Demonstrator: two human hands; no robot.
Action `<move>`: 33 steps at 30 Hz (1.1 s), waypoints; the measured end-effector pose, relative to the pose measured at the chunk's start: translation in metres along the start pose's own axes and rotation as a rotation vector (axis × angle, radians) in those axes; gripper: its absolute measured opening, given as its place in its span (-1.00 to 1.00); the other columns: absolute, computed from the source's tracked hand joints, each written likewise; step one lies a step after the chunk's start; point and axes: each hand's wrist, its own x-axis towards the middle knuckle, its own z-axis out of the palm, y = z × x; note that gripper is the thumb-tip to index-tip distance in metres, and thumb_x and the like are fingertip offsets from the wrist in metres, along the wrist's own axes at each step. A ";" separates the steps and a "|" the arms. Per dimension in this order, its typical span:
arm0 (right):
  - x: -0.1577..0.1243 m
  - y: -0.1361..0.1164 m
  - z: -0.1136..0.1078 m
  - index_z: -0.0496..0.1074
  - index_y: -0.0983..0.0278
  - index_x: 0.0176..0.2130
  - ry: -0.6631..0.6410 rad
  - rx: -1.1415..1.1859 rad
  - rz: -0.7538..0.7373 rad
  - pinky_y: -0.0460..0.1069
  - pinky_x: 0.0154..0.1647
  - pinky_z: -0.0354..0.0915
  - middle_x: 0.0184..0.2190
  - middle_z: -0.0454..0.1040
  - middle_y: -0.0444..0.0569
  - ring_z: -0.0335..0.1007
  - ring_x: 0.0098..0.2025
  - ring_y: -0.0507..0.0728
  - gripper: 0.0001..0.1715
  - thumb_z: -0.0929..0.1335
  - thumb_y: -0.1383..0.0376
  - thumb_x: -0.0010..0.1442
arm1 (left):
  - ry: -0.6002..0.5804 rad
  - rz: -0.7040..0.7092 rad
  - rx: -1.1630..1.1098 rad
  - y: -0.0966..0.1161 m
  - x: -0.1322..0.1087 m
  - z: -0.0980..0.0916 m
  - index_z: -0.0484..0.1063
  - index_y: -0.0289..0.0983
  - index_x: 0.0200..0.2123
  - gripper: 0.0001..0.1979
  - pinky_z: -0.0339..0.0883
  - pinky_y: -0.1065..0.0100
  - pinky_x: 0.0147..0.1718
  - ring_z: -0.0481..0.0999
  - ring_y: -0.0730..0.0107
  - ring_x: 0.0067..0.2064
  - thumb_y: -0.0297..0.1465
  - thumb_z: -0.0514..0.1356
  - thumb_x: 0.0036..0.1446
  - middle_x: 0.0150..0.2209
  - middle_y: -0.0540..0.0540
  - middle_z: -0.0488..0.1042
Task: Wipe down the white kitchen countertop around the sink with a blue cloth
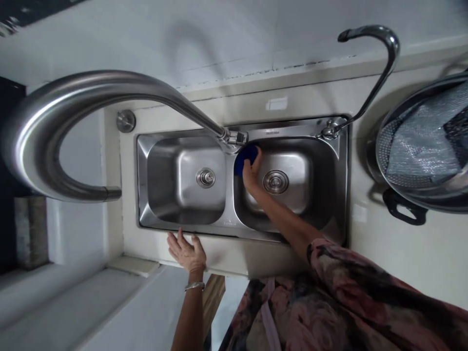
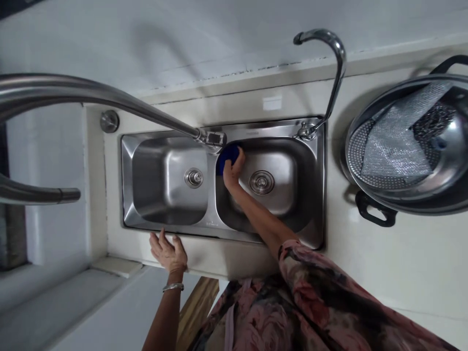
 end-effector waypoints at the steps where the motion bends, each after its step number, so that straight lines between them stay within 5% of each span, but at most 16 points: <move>1: -0.005 0.000 -0.002 -0.02 0.19 0.53 -0.057 -0.069 -0.050 0.31 0.54 0.11 0.45 0.20 0.17 -0.03 0.55 0.28 -0.17 0.16 0.34 0.35 | 0.002 0.001 -0.003 -0.001 0.000 0.000 0.27 -0.39 0.42 -0.36 -0.09 -0.28 0.49 -0.02 -0.18 0.58 -0.16 0.04 0.42 0.54 -0.50 0.04; 9: -0.054 0.013 -0.054 0.33 0.26 0.26 -0.516 -0.098 -0.255 0.16 0.40 0.26 0.25 0.36 0.14 0.32 0.30 0.22 -0.27 0.28 0.44 0.09 | 0.024 -0.015 -0.029 0.002 0.002 0.000 0.30 -0.39 0.41 -0.37 -0.08 -0.33 0.47 0.00 -0.22 0.57 -0.17 0.06 0.41 0.53 -0.52 0.07; 12: -0.087 0.025 -0.078 0.43 0.20 0.12 -0.782 -0.090 -0.282 0.16 0.29 0.34 0.11 0.45 0.02 0.41 0.16 0.22 -0.34 0.35 0.44 0.00 | 0.044 -0.010 -0.032 0.005 0.004 -0.002 0.32 -0.40 0.39 -0.39 -0.06 -0.33 0.46 0.02 -0.22 0.57 -0.19 0.06 0.41 0.52 -0.54 0.09; 15: -0.110 0.031 -0.096 0.49 0.18 0.03 -0.911 -0.030 -0.259 0.13 0.21 0.37 0.02 0.52 -0.05 0.46 0.06 0.21 -0.41 0.36 0.45 -0.03 | 0.045 -0.001 -0.028 0.006 0.005 -0.003 0.32 -0.38 0.39 -0.40 -0.04 -0.31 0.46 0.03 -0.20 0.57 -0.19 0.05 0.42 0.52 -0.54 0.09; 20: -0.102 0.008 -0.087 0.47 0.15 0.11 -0.673 0.123 -0.268 0.12 0.27 0.33 0.09 0.53 -0.05 0.45 0.14 0.19 -0.39 0.32 0.41 0.06 | 0.055 0.006 -0.011 0.005 0.004 -0.002 0.32 -0.35 0.39 -0.42 -0.03 -0.29 0.46 0.04 -0.17 0.57 -0.21 0.05 0.41 0.51 -0.53 0.11; 23: -0.078 -0.008 -0.059 0.43 0.17 0.17 -0.458 0.034 -0.251 0.13 0.35 0.29 0.14 0.48 0.01 0.39 0.20 0.20 -0.35 0.29 0.42 0.09 | 0.062 0.020 -0.010 0.003 0.003 -0.001 0.34 -0.37 0.38 -0.42 -0.02 -0.25 0.46 0.05 -0.16 0.56 -0.20 0.05 0.42 0.51 -0.53 0.12; 27: -0.029 -0.011 -0.029 0.42 0.20 0.17 -0.363 -0.107 -0.307 0.13 0.38 0.27 0.13 0.44 0.07 0.35 0.22 0.22 -0.35 0.25 0.46 0.10 | 0.078 0.029 -0.004 0.002 0.002 0.001 0.35 -0.37 0.37 -0.42 -0.01 -0.22 0.46 0.07 -0.15 0.56 -0.18 0.04 0.43 0.50 -0.51 0.13; 33: 0.038 0.017 -0.045 0.36 0.36 0.28 -0.208 -0.255 -0.217 0.16 0.46 0.14 0.26 0.40 0.20 0.25 0.33 0.23 -0.31 0.21 0.49 0.18 | 0.059 0.019 0.027 0.000 0.002 0.000 0.35 -0.35 0.37 -0.43 0.05 -0.22 0.44 0.10 -0.15 0.54 -0.20 0.04 0.41 0.50 -0.51 0.14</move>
